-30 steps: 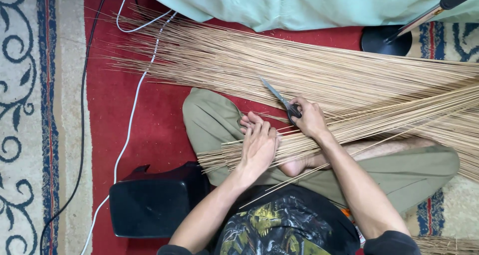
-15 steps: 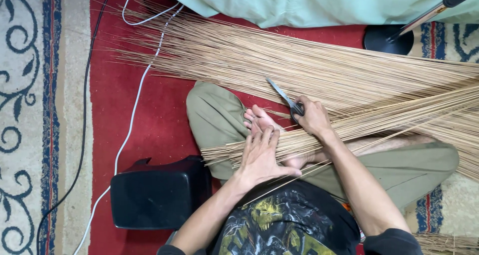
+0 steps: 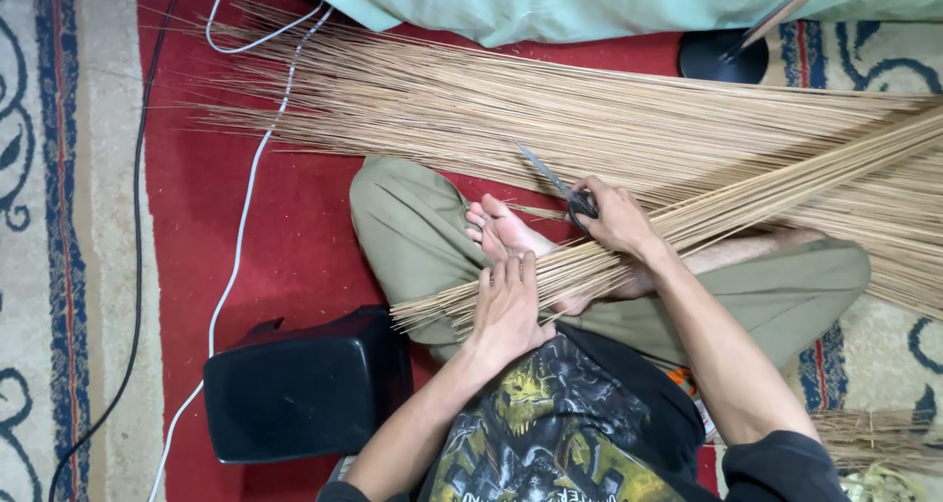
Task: Trimming bundles of thin wooden sticks to a uniform length using scissors while sitting on the floor.
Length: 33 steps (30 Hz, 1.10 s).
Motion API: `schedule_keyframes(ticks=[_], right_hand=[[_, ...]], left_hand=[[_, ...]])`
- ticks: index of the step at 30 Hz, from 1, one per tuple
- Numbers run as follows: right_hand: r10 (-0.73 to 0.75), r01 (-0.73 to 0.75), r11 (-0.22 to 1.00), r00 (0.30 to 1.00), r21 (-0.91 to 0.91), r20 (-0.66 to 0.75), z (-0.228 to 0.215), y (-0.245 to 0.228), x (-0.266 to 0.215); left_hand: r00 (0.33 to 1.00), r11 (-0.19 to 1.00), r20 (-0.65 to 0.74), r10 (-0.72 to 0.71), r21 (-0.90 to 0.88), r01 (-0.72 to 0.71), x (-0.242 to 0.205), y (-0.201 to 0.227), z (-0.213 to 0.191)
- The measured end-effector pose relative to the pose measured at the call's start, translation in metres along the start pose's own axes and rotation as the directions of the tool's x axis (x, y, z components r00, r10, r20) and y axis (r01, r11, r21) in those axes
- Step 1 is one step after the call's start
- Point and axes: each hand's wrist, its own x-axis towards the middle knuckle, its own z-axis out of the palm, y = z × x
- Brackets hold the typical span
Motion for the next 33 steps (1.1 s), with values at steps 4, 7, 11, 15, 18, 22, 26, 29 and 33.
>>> schedule_keyframes(ticks=[4,7,11,15,18,22,26,29,33], right_hand=[[0.000,0.002,0.999,0.999,0.054,-0.042,-0.002,0.007,-0.006],[-0.002,0.005,0.998,0.999,0.068,-0.050,-0.004,0.003,-0.014],[-0.005,0.006,0.998,1.000,0.070,-0.016,-0.008,-0.002,-0.026],[0.002,-0.004,0.997,1.000,0.073,0.018,-0.009,-0.009,-0.039],[0.042,-0.042,0.999,0.999,0.027,0.003,-0.006,-0.008,-0.052],[0.099,-0.088,0.991,0.987,0.097,-0.124,-0.004,-0.005,-0.069],[0.092,-0.059,0.987,0.969,0.147,-0.229,0.010,0.012,-0.069],[0.083,-0.034,0.982,0.962,0.187,-0.261,0.012,0.010,-0.069],[0.074,-0.005,0.972,0.955,0.235,-0.289,0.011,-0.007,-0.071]], left_hand=[[0.999,0.999,0.047,-0.010,-0.051,0.012,0.011,-0.017,0.015],[0.997,0.989,0.080,0.003,-0.144,0.009,0.014,-0.030,0.026],[0.976,0.941,0.218,-0.018,-0.326,0.090,-0.004,-0.025,-0.016],[0.971,0.930,0.240,0.010,-0.359,0.079,-0.003,-0.025,-0.007],[0.963,0.931,0.262,0.062,-0.363,0.039,-0.007,-0.023,0.004],[0.981,0.943,0.192,0.041,-0.332,0.025,-0.009,-0.019,0.014],[0.985,0.946,0.174,0.003,-0.320,0.054,-0.012,-0.013,0.015],[0.989,0.955,0.148,-0.014,-0.292,0.057,-0.013,-0.010,0.012],[0.997,0.971,0.070,-0.011,-0.237,0.028,-0.032,-0.011,-0.014]])
